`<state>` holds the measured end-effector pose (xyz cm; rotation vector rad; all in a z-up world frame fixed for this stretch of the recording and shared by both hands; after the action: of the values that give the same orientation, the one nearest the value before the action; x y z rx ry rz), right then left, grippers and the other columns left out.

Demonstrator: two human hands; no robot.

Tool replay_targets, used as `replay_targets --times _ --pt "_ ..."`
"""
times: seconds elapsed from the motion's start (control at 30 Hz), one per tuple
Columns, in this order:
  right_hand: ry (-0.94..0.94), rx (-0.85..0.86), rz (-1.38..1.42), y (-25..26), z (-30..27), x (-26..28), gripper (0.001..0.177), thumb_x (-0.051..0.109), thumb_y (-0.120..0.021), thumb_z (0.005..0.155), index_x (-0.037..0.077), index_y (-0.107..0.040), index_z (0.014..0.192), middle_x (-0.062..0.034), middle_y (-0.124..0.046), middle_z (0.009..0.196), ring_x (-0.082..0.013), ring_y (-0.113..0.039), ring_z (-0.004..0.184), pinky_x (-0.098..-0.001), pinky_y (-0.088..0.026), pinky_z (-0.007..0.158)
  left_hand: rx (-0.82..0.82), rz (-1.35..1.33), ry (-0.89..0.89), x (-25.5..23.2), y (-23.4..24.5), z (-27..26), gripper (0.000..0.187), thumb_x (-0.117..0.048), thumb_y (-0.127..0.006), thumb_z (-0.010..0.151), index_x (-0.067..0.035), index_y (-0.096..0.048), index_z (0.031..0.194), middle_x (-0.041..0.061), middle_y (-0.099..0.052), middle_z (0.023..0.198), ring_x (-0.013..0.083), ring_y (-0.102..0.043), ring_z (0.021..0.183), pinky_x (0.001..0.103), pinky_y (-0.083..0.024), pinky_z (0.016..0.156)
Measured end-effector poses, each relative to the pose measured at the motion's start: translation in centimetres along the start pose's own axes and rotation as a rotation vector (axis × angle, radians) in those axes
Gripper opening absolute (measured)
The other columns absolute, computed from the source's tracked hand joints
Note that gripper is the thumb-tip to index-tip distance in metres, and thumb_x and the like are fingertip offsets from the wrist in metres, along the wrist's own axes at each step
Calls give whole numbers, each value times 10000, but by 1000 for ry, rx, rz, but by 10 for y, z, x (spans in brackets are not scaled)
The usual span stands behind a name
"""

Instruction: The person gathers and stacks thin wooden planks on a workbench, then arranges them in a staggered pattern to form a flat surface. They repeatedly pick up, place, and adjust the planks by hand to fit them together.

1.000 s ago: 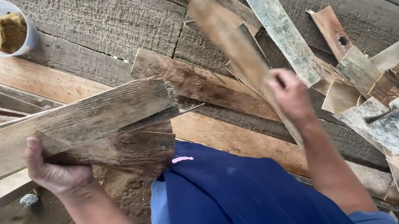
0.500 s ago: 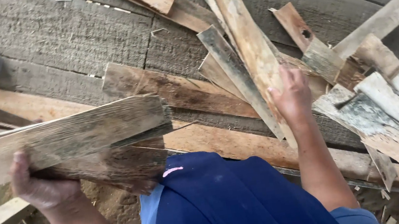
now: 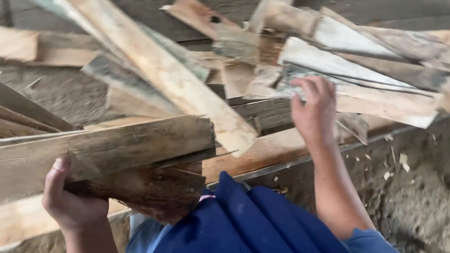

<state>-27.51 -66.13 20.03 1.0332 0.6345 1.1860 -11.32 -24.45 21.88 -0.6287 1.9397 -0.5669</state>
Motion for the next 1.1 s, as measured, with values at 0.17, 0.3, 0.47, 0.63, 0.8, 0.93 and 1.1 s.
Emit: replay_targets --times 0.17,0.3,0.47,0.63,0.8,0.93,1.1 --pt "-468 340 -113 9 -25 -73 666 89 -804 828 92 -498 1420 -179 -393 1500 -396 -312 1380 -532 -354 1091 -31 8 78 43 -16 3 122 -206 -606 830 -184 -580 713 -47 -620 832 135 -612 893 230 -462 913" --pt "-278 183 -123 -25 -54 -100 555 -94 -786 766 23 -470 1207 -176 -517 1345 -377 -435 1384 -470 -357 1216 -244 120 133 57 -21 2 59 -248 -655 800 -231 -633 747 -98 -629 844 88 -637 898 195 -485 865" --pt "-350 240 -160 -17 -63 -99 334 -158 -649 832 111 -600 1024 -47 -557 1061 -265 -503 1038 -376 -432 986 -206 129 77 34 -54 -11 121 -264 -633 774 -177 -702 824 -31 -705 915 137 -698 919 225 -556 885" --pt "-236 208 -13 13 -55 -54 276 -178 -613 896 81 -604 992 -22 -589 965 -226 -499 943 -329 -415 904 232 1150 -1473 12 -28 -10 523 166 -921 1010 264 -469 1254 423 -557 1136 567 -629 943 523 -525 886" --pt "-197 476 249 31 -23 32 315 -189 -529 863 69 -620 1019 -32 -619 1053 -213 -558 1110 -625 -223 1251 129 312 -15 -36 -80 -12 657 -466 -585 885 -179 -498 1469 -13 -601 1473 154 -683 1318 403 -596 1101" --pt "25 62 4 -52 -43 55 559 97 -739 805 320 -635 1307 29 -598 1301 -246 -536 1308 -563 -230 1221 197 449 -87 -29 -64 10 586 -431 -535 948 -132 -490 1449 41 -587 1470 197 -661 1335 408 -579 1117" --pt "-66 25 74 -19 -50 18 391 37 -679 899 215 -685 1247 -63 -588 1303 -339 -525 1292 -519 -363 1153 331 771 -469 -17 -36 32 416 -301 -407 1132 16 -487 1389 217 -565 1460 346 -609 1385 441 -525 1162"
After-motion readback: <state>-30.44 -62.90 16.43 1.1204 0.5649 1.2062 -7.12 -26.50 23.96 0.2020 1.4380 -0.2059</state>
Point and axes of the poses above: each hand's wrist, its own z-axis towards the middle knuckle, its own y-axis out of the back of the hand, x = y × z, the point moved 1 cm from there along z, towards the middle knuckle
